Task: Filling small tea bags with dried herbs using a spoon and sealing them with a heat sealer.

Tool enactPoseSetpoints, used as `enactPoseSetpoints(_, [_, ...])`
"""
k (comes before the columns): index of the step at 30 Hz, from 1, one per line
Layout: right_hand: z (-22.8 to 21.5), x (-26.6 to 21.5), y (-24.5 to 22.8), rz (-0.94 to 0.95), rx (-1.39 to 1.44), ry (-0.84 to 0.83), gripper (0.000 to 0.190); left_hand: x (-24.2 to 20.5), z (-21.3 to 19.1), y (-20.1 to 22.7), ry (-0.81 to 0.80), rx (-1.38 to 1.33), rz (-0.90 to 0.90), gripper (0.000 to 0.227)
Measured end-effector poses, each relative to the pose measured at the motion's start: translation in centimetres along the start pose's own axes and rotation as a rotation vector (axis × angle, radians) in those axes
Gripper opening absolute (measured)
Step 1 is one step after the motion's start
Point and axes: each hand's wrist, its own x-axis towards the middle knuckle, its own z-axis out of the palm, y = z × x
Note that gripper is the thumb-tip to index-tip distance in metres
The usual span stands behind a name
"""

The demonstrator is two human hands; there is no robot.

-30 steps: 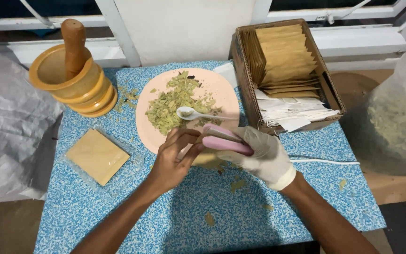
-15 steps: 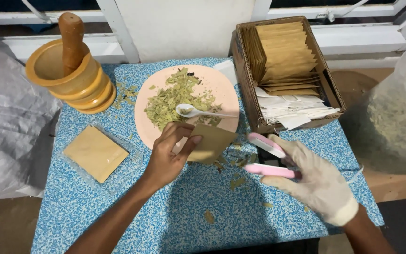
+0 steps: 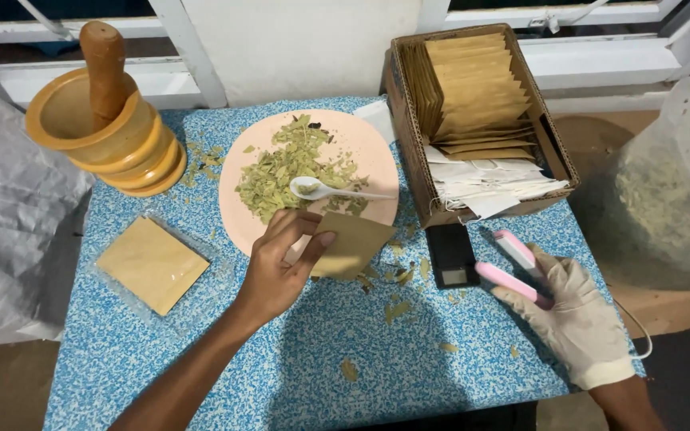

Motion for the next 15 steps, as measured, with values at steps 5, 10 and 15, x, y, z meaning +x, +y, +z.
enactPoseSetpoints(5, [2.4, 0.6, 4.7, 0.047, -0.342, 0.21, 0.098, -0.2, 0.3, -0.6, -0.012, 0.002, -0.01, 0.029])
enactPoseSetpoints(10, [2.7, 0.9, 5.5, 0.066, -0.574, 0.187, 0.117, -0.1, 0.1, 0.4, -0.022, -0.01, -0.024, 0.03])
enactPoseSetpoints(15, [-2.0, 0.0, -3.1, -0.195, -0.08, 0.344, 0.066, 0.5, 0.4, 0.9, -0.051, 0.006, -0.022, 0.035])
